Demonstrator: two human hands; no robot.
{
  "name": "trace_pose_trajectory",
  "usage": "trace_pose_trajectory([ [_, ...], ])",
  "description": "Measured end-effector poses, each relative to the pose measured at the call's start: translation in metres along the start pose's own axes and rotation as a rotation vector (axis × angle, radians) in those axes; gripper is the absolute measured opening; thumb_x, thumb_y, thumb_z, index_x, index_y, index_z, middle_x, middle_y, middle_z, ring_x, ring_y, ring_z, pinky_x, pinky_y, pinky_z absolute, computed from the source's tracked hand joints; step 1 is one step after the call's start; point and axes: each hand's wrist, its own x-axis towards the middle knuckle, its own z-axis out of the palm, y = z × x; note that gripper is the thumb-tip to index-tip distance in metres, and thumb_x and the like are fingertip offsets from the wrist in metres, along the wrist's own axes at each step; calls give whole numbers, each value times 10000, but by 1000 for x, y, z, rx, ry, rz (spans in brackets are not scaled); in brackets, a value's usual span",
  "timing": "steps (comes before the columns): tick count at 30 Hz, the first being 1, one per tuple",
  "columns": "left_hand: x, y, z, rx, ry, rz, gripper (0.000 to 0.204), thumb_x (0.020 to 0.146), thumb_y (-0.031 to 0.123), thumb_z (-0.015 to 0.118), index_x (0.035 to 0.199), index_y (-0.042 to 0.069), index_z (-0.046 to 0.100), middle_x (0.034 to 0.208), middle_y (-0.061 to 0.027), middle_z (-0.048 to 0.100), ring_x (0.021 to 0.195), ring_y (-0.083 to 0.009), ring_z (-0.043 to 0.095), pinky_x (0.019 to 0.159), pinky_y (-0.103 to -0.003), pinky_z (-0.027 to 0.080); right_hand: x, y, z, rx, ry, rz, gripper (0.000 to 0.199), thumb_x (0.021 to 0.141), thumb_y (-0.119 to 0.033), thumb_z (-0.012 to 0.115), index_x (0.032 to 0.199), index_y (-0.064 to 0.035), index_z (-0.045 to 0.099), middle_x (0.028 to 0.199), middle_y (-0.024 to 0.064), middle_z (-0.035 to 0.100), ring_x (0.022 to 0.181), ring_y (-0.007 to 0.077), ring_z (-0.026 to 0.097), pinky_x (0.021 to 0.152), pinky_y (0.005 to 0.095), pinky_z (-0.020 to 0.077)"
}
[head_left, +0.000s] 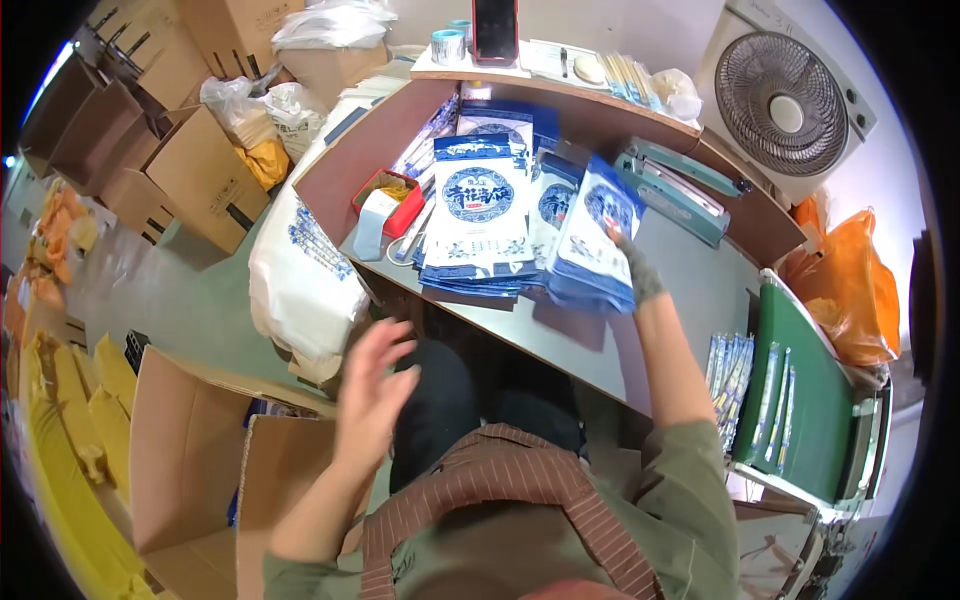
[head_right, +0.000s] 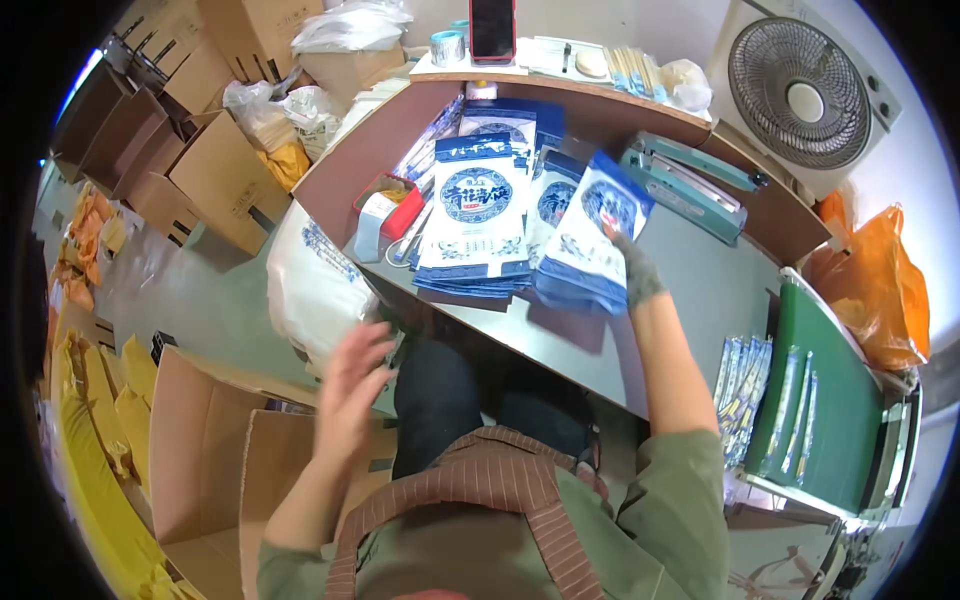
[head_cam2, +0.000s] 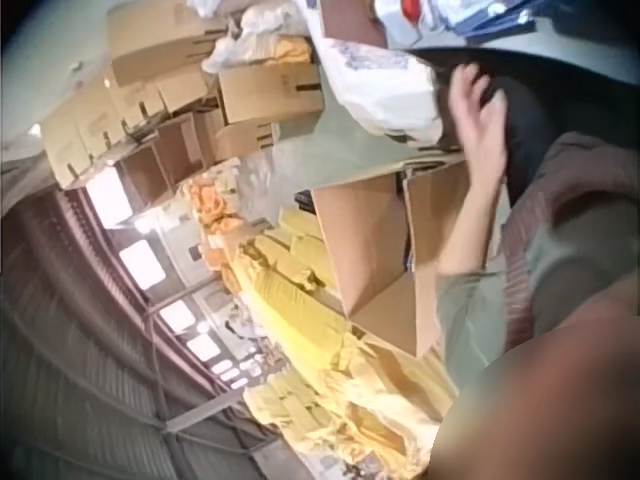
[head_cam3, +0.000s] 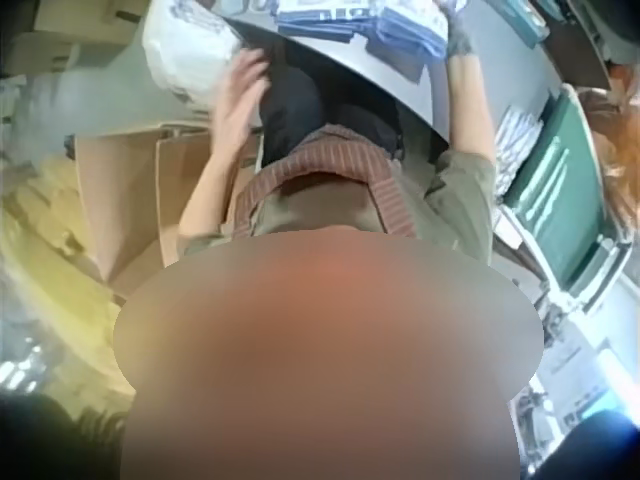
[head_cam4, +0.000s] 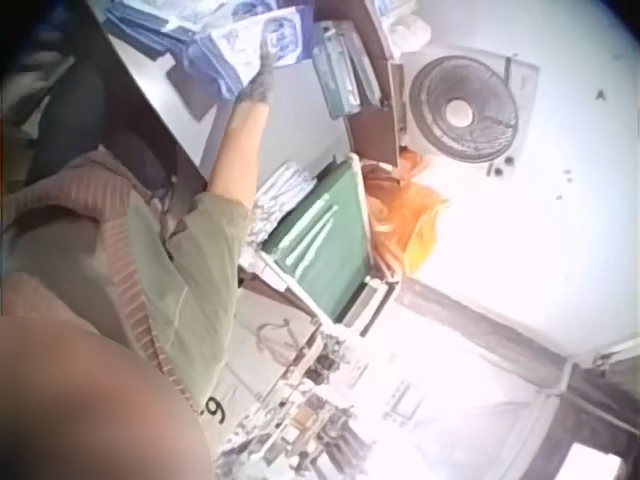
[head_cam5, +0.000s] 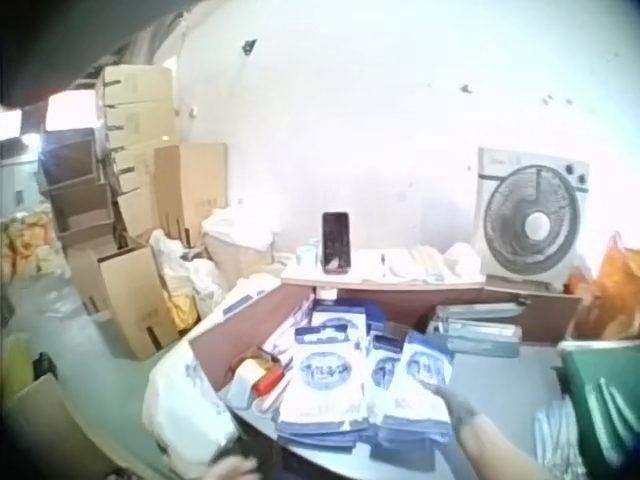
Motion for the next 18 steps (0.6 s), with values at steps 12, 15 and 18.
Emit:
trace_pose_trajectory([
  [12, 28, 14, 28, -219, -200, -262, 454, 870, 213, 673, 1242, -10, 540, 1158, -124, 632, 1024, -189, 598, 902, -319, 477, -146, 138, 137, -760, -218, -215, 575, 788, -197, 733, 1259, 30, 494, 1108, 113, 612, 928, 214, 618, 815, 330, 512],
  [15, -20, 48, -49, -324, 41, -191, 486, 855, 217, 690, 1243, -37, 544, 1174, -143, 629, 1023, -190, 611, 889, -309, 495, -147, 176, 201, -689, -541, -170, 440, 842, -176, 684, 1210, 22, 545, 1063, 98, 630, 880, 176, 599, 787, 299, 487],
  [18, -91, 79, -140, -377, 339, -61, 376, 841, 243, 695, 1118, -7, 655, 1104, -107, 664, 939, -163, 644, 808, -290, 523, -117, 208, 234, -925, -785, -126, 329, 865, -120, 652, 1166, -4, 586, 953, 48, 625, 792, 111, 547, 713, 245, 445],
])
